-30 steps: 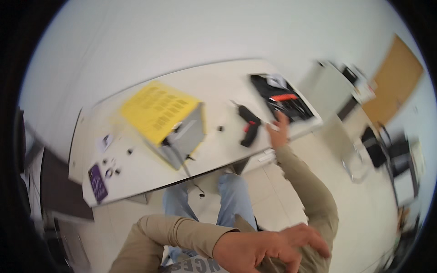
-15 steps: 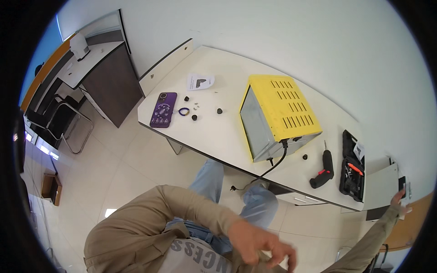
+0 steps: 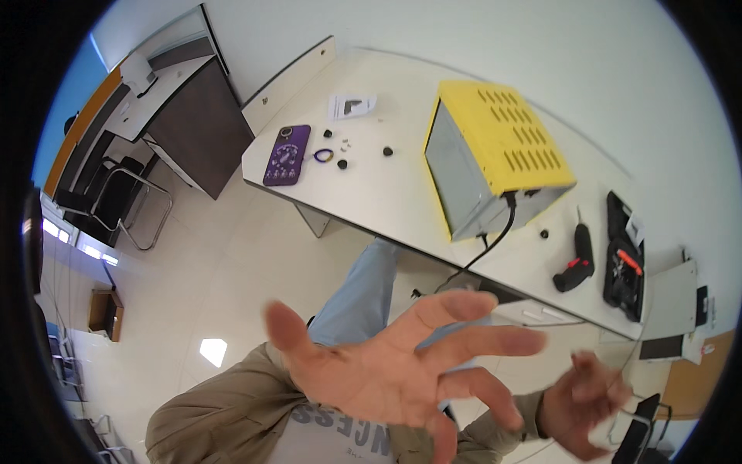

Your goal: The person uses a cordless electric screwdriver to attach rubber feet to the bottom of a yellow electronic device. They pick up each foot, position it, and drive a screw into place, then rotate the device to access different sides.

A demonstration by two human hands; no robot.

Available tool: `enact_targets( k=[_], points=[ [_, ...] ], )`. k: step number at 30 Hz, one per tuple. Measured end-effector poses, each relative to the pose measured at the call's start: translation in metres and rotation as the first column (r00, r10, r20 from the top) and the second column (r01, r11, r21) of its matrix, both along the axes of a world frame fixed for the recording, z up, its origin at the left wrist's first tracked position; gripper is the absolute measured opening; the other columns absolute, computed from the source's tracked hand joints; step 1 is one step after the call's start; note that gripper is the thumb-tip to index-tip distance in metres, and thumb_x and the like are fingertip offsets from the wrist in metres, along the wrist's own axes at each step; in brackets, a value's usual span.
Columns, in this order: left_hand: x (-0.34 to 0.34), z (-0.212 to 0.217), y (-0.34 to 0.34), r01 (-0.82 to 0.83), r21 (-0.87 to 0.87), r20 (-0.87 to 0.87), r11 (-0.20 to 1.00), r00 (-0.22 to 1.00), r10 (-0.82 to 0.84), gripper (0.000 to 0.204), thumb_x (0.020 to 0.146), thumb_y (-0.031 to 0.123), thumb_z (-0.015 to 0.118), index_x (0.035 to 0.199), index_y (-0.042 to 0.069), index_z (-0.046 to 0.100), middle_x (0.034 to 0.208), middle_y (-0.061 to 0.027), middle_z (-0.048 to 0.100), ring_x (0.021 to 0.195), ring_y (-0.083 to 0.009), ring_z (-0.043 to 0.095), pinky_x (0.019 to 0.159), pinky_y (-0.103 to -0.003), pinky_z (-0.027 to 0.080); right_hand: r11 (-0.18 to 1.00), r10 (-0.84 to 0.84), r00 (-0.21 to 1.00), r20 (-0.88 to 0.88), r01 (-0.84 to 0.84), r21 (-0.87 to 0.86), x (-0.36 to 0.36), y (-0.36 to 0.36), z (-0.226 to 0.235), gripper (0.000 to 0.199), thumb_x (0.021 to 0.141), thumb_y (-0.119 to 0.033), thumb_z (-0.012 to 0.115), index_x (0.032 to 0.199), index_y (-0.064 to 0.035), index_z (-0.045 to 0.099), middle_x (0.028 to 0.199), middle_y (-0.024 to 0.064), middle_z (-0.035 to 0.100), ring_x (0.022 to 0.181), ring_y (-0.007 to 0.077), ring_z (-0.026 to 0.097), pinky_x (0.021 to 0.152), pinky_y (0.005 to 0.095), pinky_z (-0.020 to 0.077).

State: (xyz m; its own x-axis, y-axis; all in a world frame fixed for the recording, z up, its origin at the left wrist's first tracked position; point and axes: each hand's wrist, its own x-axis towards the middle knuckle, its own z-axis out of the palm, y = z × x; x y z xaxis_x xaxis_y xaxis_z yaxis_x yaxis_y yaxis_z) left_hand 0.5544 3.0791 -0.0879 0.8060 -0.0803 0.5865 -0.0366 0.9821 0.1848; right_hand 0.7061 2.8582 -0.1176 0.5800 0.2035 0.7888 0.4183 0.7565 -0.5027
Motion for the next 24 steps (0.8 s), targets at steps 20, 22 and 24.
enact_targets(
  k=[20, 22, 24],
  points=[
    [0.006, 0.011, -0.061, 0.147, -0.076, 0.061, 0.986, 0.988, -0.143, 0.137, 0.058, 0.101, 0.021, 0.148, 0.005, -0.017, 0.149, -0.0387, -0.003, 0.131, -0.0491, 0.03, 0.08, -0.046, 0.055, 0.872, -0.389, 0.887, -0.249, 0.267, -0.41, 0.094, 0.056, -0.092, 0.033, 0.099, -0.022, 0.043, 0.094, 0.0061, 0.06, 0.069, 0.0068, 0.057, 0.049, 0.0044, 0.036, 0.068, 0.0328, 0.0575],
    [0.004, 0.009, -0.067, 0.132, -0.097, 0.049, 0.986, 0.991, -0.128, 0.139, 0.056, 0.102, 0.021, 0.148, 0.003, -0.014, 0.149, -0.0393, -0.002, 0.131, -0.0483, 0.032, 0.081, -0.045, 0.054, 0.882, -0.382, 0.869, -0.315, 0.241, -0.405, 0.101, 0.064, -0.093, 0.024, 0.097, -0.016, 0.052, 0.092, 0.0058, 0.061, 0.067, 0.005, 0.057, 0.053, 0.0061, 0.045, 0.062, 0.0277, 0.0545],
    [0.001, 0.009, -0.072, 0.085, -0.134, 0.034, 0.987, 0.996, -0.082, 0.142, 0.055, 0.102, 0.02, 0.149, 0.001, -0.012, 0.149, -0.0398, -0.001, 0.13, -0.0476, 0.033, 0.082, -0.044, 0.054, 0.873, -0.402, 0.852, -0.336, 0.246, -0.42, 0.114, 0.074, -0.1, 0.022, 0.095, -0.014, 0.056, 0.091, 0.0056, 0.062, 0.067, 0.0041, 0.058, 0.058, 0.0073, 0.052, 0.06, 0.0254, 0.0529]
  ],
)
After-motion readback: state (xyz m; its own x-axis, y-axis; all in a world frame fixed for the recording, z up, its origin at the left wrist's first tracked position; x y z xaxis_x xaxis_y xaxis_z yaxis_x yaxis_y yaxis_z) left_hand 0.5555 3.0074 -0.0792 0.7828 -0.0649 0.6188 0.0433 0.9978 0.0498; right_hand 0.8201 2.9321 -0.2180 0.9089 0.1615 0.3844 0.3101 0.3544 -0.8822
